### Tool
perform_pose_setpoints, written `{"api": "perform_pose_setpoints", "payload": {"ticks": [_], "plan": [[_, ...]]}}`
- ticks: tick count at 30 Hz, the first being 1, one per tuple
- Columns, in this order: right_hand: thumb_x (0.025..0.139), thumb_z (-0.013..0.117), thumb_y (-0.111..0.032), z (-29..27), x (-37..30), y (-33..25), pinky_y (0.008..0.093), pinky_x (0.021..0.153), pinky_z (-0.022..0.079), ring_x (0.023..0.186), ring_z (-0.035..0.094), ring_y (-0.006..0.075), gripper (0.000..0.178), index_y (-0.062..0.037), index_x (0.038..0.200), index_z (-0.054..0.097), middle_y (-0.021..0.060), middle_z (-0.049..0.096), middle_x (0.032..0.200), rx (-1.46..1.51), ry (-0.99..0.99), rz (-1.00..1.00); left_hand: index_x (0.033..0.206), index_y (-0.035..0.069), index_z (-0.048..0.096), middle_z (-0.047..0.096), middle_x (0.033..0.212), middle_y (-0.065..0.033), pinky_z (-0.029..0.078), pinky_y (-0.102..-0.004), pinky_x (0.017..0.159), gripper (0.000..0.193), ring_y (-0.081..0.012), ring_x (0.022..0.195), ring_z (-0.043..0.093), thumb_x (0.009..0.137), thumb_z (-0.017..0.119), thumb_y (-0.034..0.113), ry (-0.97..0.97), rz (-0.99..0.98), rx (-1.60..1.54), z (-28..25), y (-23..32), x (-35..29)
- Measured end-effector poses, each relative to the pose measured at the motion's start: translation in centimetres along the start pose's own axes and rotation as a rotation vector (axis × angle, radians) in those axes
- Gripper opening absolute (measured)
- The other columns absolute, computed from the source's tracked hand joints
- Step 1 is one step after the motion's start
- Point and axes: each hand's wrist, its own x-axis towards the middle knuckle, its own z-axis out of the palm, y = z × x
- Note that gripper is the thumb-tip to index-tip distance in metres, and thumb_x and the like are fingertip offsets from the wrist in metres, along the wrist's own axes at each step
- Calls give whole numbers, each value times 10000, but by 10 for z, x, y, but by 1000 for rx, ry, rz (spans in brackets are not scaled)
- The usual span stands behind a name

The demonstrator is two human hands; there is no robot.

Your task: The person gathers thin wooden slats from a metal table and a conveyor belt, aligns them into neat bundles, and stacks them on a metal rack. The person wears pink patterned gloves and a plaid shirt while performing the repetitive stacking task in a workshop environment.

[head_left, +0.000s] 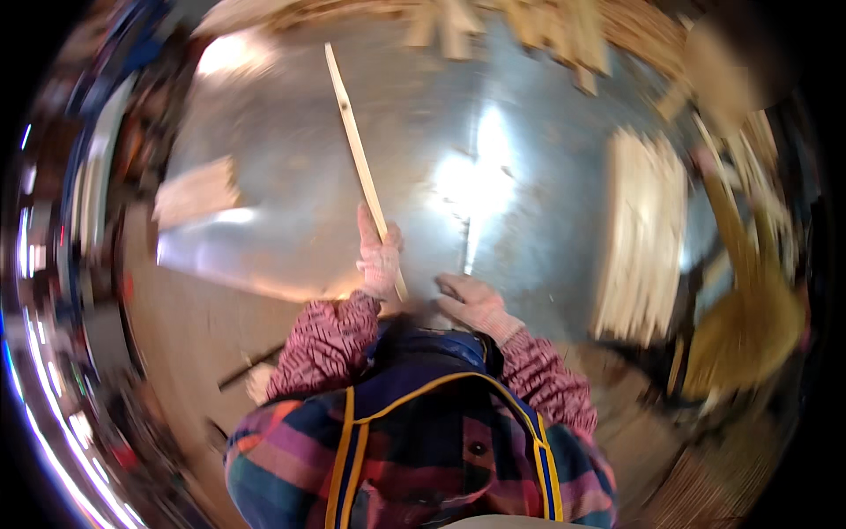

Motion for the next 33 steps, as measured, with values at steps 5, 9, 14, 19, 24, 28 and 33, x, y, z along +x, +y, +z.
{"api": "perform_pose_setpoints", "payload": {"ticks": [5, 9, 14, 19, 24, 28, 33], "plan": [[879, 612, -378, 16, -6, 21, 408, 789, 502, 883, 620, 286, 306, -99, 1002, 584, 108, 626, 908, -35, -101, 472, 1562, 392, 107, 489, 1050, -45, 486, -221, 689, 694, -162, 826, 502, 1018, 494, 201, 304, 221, -401, -173, 0, 94], [903, 599, -389, 40, 26, -1, 381, 766, 495, 835, 630, 278, 321, -78, 979, 596, 115, 623, 856, -19, -142, 600, 1402, 191, 346, 522, 1156, -71, 472, -294, 847, 438, -195, 972, 532, 1000, 520, 216, 679, 67, 156, -307, 14, 169], [886, 607, -317, 74, 64, -19, 434, 877, 504, 1077, 618, 344, 304, -92, 1087, 645, 184, 651, 1132, -390, 18, -171, 1384, 78, 445, 574, 1227, -120, 501, -424, 888, 613, -256, 1052, 601, 952, 552, 500, 513, -304, -11, -419, 43, 243], [893, 547, -393, 119, 106, -18, 444, 903, 512, 1024, 648, 366, 452, -81, 1206, 639, 177, 691, 1057, 70, -194, 514, 962, 135, 575, 524, 699, 18, 436, -291, 508, 397, -127, 528, 500, 947, 586, 532, 417, -422, 401, -272, 93, 224], [886, 567, -247, 57, 48, 58, 445, 834, 539, 927, 662, 360, 270, -64, 1057, 668, 197, 681, 1062, -438, 366, 269, 1365, 122, 523, 608, 766, -34, 442, -298, 463, 457, -125, 528, 508, 984, 570, 368, 45, -209, 752, -141, 2, 138], [867, 568, -237, -91, -48, 145, 448, 803, 543, 960, 656, 344, 234, -89, 998, 693, 171, 662, 1093, -624, 617, 657, 1302, 36, 541, 627, 764, -37, 462, -269, 517, 390, -107, 564, 531, 985, 574, 259, -352, -185, 601, 26, -34, 12], [953, 502, -223, -263, -178, 245, 366, 949, 522, 1169, 599, 291, 323, -38, 1156, 671, 161, 607, 1285, -848, 371, 1339, 1394, 43, 531, 695, 978, -85, 512, -263, 673, 524, -119, 806, 613, 927, 663, 242, -598, -243, 618, 185, -73, -53]]}}
